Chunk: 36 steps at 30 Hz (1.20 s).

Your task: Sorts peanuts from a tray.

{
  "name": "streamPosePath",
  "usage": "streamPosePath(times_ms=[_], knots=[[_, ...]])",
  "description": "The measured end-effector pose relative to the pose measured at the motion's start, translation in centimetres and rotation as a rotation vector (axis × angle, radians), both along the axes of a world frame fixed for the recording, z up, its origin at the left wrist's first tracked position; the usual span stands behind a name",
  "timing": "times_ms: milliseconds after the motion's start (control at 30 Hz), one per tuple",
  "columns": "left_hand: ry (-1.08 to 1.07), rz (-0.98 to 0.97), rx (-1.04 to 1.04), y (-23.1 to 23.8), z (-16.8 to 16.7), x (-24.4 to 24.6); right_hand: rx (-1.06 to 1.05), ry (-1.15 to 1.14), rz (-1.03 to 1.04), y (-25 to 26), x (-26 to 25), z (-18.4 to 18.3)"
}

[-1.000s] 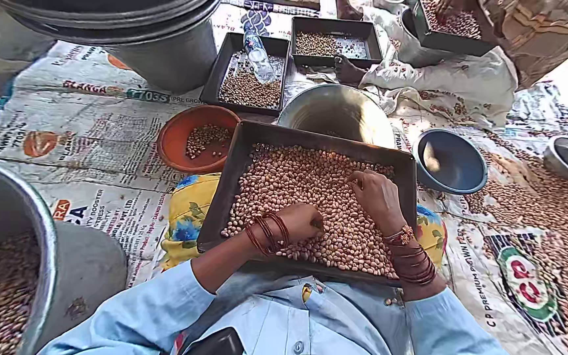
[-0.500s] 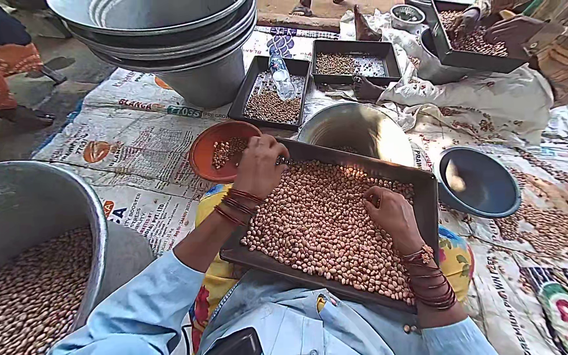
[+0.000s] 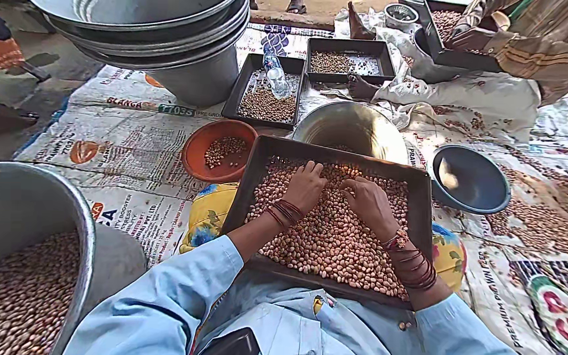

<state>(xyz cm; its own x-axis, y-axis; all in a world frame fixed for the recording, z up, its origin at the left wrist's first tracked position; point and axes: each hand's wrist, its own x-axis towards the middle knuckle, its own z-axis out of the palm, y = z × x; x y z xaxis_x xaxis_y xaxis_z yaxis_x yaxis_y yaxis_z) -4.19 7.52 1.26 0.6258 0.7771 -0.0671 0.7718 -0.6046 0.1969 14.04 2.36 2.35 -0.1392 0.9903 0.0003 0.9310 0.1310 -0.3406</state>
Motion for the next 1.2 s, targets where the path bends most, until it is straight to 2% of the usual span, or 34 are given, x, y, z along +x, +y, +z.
streamPosePath(times_ms=[133, 267, 333, 400, 567, 633, 733, 800, 933, 1000, 1067, 1200], knots=[[-0.051, 0.036, -0.074, 0.1, 0.0, -0.2, -0.022, -0.108, 0.027, 0.4, -0.9, -0.8], [-0.519, 0.276, -0.2, 1.2, 1.5, -2.9, -0.043, -0.108, 0.019, 0.3, -0.8, -1.2], [-0.622, 0.362, -0.217, 1.6, 1.8, -4.2, -0.044, -0.095, 0.017, 0.2, -0.8, -1.4], [-0.564, 0.329, -0.217, 1.2, 1.6, -4.5, -0.05, -0.093, 0.018, 0.2, -0.8, -1.4], [-0.227, 0.214, -0.24, -0.5, 0.5, -3.0, -0.109, -0.094, -0.001, 0.4, -1.3, -1.3], [-0.153, 0.209, -0.235, -0.5, 0.2, -2.5, -0.106, 0.077, -0.055, 0.4, -0.6, -1.0], [-0.126, 0.197, -0.214, -0.5, 0.0, -2.1, -0.121, 0.494, -0.168, 0.6, 0.5, -1.0], [-0.161, 0.205, -0.234, -0.4, 0.2, -2.2, -0.187, 0.6, -0.174, 0.6, 0.1, -0.6], [-0.518, 0.339, -0.345, 0.6, 0.6, -4.6, -0.173, 0.306, 0.042, 0.4, -2.4, -1.0], [-0.599, 0.389, -0.438, 0.6, 1.1, -5.9, -0.133, 0.137, 0.129, 0.1, -3.3, -1.2], [-0.526, 0.361, -0.46, 0.0, 1.3, -6.5, -0.107, 0.031, 0.147, 0.1, -3.8, -1.3], [-0.299, 0.235, -0.34, -2.0, 0.7, -6.2, -0.042, -0.008, 0.14, 0.1, -3.8, -1.6]])
